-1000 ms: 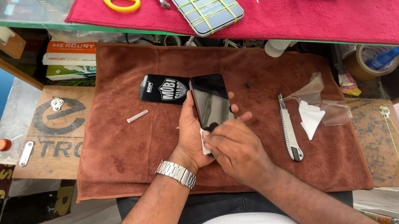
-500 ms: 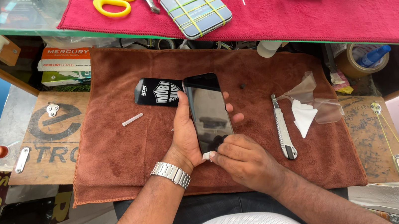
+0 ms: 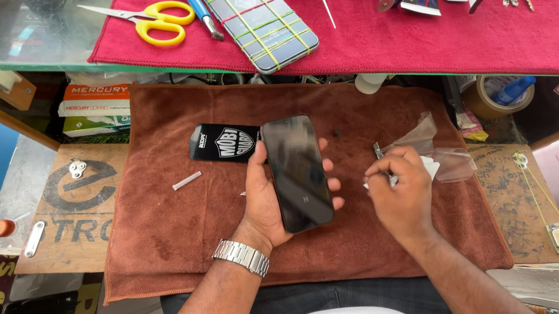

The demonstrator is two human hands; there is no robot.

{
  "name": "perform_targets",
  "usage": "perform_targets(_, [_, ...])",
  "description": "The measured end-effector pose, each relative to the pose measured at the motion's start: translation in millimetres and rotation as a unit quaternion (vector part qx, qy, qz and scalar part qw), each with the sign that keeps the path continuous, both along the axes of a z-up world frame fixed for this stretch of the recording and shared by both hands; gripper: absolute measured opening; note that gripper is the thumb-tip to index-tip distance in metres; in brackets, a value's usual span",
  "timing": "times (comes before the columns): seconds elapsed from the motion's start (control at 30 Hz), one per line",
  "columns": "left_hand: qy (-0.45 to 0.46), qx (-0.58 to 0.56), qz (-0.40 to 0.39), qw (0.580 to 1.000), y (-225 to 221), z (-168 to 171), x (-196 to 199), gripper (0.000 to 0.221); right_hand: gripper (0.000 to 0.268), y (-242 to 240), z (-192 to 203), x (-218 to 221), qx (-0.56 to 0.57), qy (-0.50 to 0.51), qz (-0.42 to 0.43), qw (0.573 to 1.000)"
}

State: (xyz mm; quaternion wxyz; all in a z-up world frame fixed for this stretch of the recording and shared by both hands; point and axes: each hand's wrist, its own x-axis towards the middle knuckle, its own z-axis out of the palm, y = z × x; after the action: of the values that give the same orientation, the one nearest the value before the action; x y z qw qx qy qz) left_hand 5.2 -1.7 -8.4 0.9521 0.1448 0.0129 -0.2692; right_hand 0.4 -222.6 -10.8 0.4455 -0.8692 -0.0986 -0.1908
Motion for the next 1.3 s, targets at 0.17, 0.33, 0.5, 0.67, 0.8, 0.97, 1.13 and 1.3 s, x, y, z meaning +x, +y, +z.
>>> perform_targets(0.17, [-0.037, 0.017, -0.034, 0.999, 1, -3, -3, 0.093, 0.025, -12, -4, 36, 0.365, 0.308, 0.046, 0.878])
perform_targets(0.33, [-0.034, 0.024, -0.050, 0.998, -1, -2, -3, 0.092, 0.041, 4, 23, 47, 0.440, 0.303, 0.147, 0.833])
perform_targets(0.5, [-0.033, 0.035, -0.044, 0.998, -1, -3, -3, 0.092, 0.033, 13, 39, 54, 0.383, 0.171, 0.176, 0.891])
perform_targets(0.67, [-0.034, 0.031, -0.076, 0.996, -3, -10, -5, 0.087, 0.030, 25, 49, 51, 0.100, 0.038, 0.198, 0.974])
perform_targets(0.8, [-0.035, 0.030, -0.105, 0.993, -5, -15, -3, 0.083, 0.030, 30, 56, 64, 0.227, 0.302, 0.292, 0.878])
perform_targets(0.97, [-0.039, 0.076, -0.100, 0.991, -6, -14, -3, 0.084, 0.031, 29, 44, 80, 0.204, 0.319, 0.258, 0.889])
perform_targets(1.13, [-0.019, 0.045, -0.103, 0.994, -4, -8, -2, 0.084, 0.036, 29, 22, 80, 0.250, 0.317, 0.214, 0.890])
perform_targets(1.3, [-0.025, 0.027, -0.089, 0.995, -3, -4, 0, 0.095, 0.030, 25, 15, 86, 0.309, 0.261, 0.106, 0.908])
